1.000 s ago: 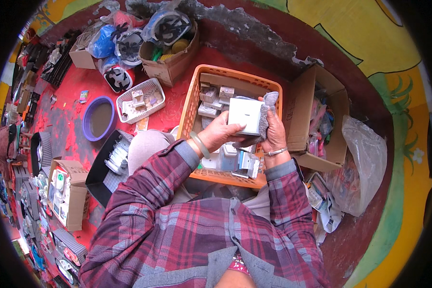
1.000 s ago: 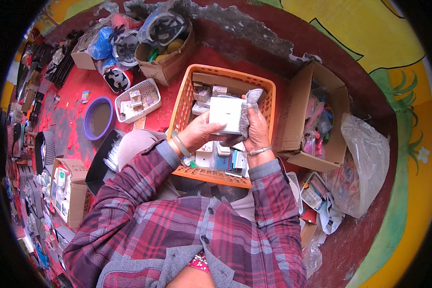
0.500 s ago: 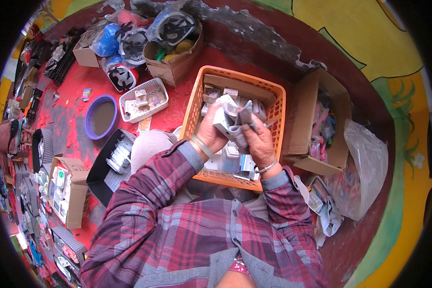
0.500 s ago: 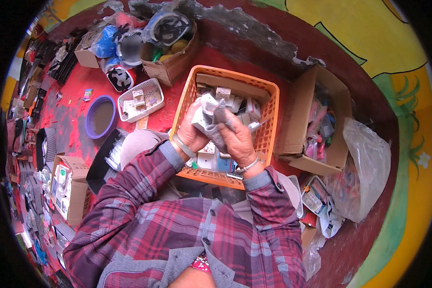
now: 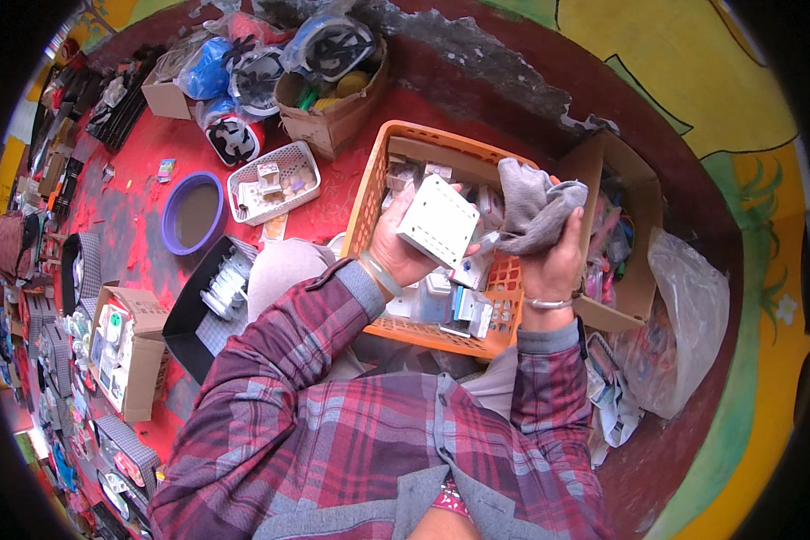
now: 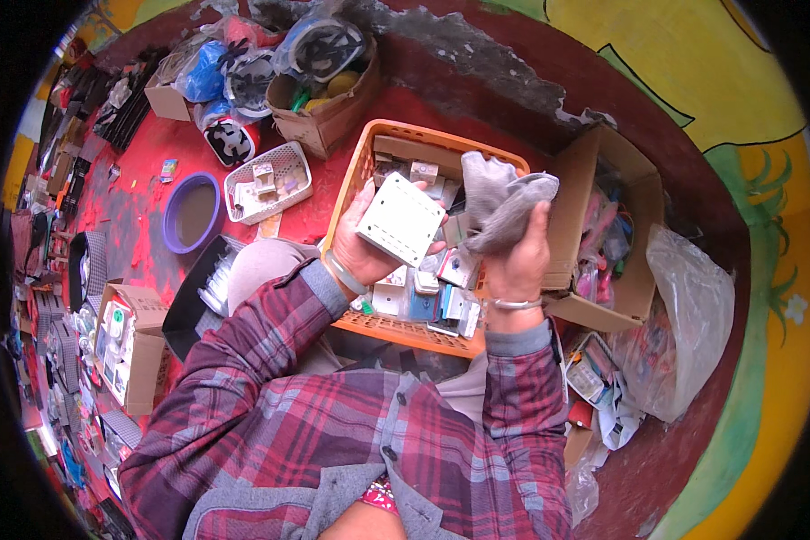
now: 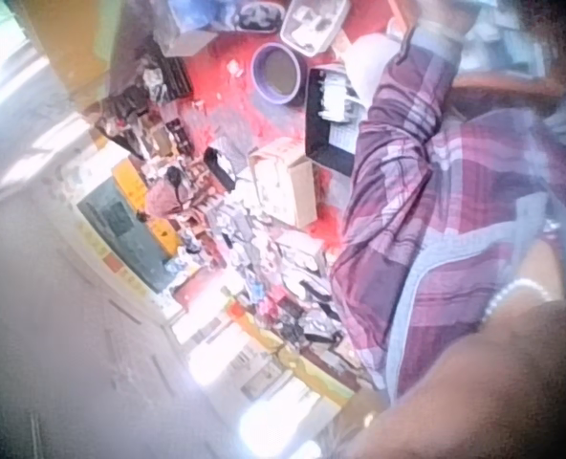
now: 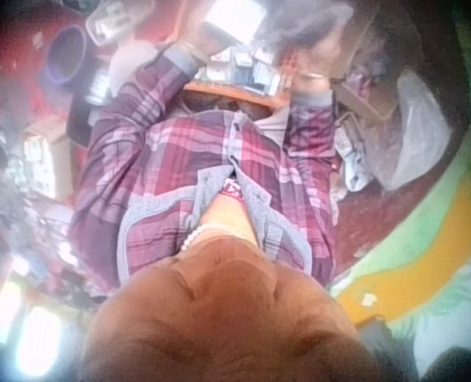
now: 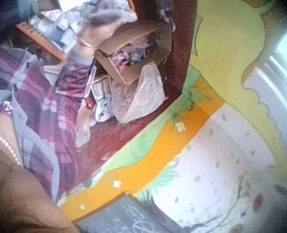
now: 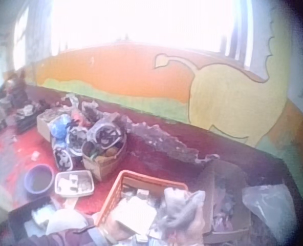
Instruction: The person wipes individual small white electronic items with a gray cloth and transfers them from an orange crate into a black container.
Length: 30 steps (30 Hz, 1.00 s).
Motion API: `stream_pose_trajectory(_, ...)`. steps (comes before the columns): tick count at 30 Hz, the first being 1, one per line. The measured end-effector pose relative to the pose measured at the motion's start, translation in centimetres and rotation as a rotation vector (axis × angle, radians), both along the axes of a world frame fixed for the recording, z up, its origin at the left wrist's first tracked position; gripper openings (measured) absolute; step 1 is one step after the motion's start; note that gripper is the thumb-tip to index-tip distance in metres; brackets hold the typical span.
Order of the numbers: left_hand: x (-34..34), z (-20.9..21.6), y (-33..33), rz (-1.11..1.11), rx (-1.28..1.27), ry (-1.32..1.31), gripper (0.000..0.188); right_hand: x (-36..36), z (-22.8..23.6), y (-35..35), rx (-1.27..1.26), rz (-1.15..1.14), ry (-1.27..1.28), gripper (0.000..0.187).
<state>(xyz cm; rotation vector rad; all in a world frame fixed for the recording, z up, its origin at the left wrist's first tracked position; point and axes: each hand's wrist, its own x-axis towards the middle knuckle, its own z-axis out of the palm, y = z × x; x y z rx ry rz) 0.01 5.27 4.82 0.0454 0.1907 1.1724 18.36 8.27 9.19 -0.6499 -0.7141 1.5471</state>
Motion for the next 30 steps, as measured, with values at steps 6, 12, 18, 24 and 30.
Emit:
stream_pose_trajectory(6,0.7,-2.3,-0.9,0.086,0.040,0.024,0.043,-4.7,-3.4,-3.5,0.928,0.191,-1.372,0.051)
stream_pose_trajectory(12,1.5,-1.1,-1.0,-0.125,-0.035,0.056,0.039,-4.0,-4.5,-1.5,0.668,0.097,-1.264,0.051)
stream_pose_trajectory(18,1.2,0.1,-1.0,-0.223,0.054,0.200,0.042,-0.9,-6.8,1.9,0.177,-0.128,-1.283,0.039)
stream_pose_trajectory(24,0.3,-0.7,0.2,-0.077,-0.118,0.177,0.048,2.7,-6.3,4.1,-0.154,-0.287,-0.430,0.036)
stream_pose_trajectory(30,0.2,-2.5,0.4,-0.010,-0.254,0.260,0.055,2.3,-2.3,2.2,-0.143,-0.103,-0.255,0.037)
